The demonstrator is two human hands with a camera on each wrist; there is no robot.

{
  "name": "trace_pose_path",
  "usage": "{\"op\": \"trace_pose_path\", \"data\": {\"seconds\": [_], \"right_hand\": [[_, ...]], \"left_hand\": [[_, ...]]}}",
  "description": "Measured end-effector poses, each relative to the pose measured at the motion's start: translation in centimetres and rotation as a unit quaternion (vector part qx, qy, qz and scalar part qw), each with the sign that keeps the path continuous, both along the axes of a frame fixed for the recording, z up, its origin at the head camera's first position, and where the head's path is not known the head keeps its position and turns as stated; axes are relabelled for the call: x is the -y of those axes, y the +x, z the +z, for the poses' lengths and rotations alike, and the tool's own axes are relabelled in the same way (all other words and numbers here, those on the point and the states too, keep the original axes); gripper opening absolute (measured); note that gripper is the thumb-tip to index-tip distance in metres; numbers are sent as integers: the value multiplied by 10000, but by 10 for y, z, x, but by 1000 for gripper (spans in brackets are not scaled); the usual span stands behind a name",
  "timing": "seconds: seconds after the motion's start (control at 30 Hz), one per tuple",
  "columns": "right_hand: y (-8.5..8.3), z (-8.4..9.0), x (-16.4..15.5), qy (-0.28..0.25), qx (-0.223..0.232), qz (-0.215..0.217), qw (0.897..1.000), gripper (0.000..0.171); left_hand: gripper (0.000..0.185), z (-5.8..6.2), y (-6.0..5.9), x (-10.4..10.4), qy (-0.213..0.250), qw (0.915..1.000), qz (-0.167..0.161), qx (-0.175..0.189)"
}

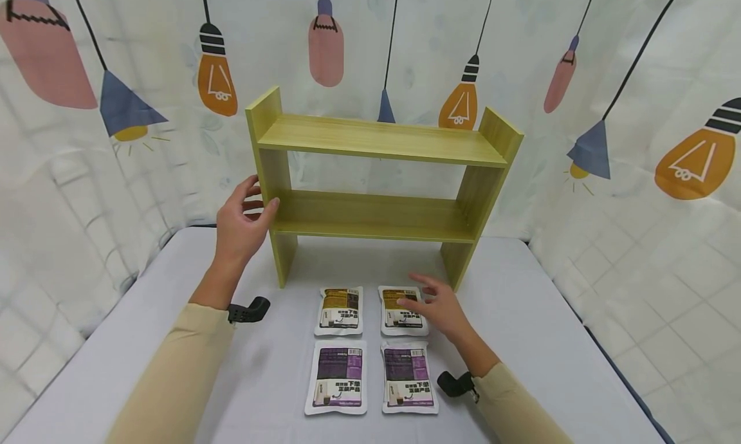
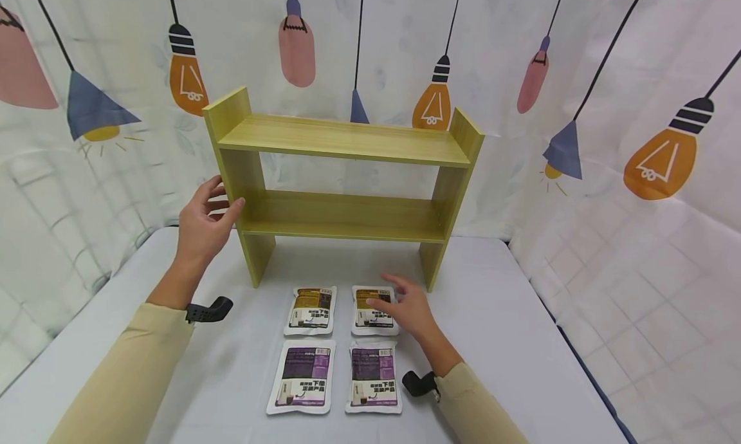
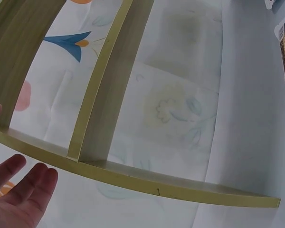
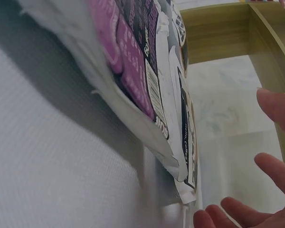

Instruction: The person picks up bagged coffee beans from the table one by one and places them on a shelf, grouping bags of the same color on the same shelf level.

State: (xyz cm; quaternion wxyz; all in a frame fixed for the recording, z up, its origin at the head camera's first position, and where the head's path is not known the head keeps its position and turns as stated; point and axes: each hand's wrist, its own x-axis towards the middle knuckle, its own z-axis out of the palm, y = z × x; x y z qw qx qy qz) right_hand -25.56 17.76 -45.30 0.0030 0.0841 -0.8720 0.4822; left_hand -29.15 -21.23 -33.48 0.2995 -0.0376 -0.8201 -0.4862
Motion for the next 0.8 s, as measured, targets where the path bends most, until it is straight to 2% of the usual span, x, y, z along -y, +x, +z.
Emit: {"op": "trace_pose_path", "data": {"seconds": [0.23, 0.6, 0.8], "right_hand": [[-2, -5, 2, 96, 11, -24, 10000, 72], [-4, -6, 7, 496, 140, -191, 9985, 67], [-5, -7, 8, 533, 114, -155, 9984, 63]], "left_hand": [[62, 1, -4, 0, -4, 9998, -37, -184], [59, 0, -7, 1, -26, 9997, -2, -263], [57, 0, -8, 1, -64, 9994, 34, -343]]}}
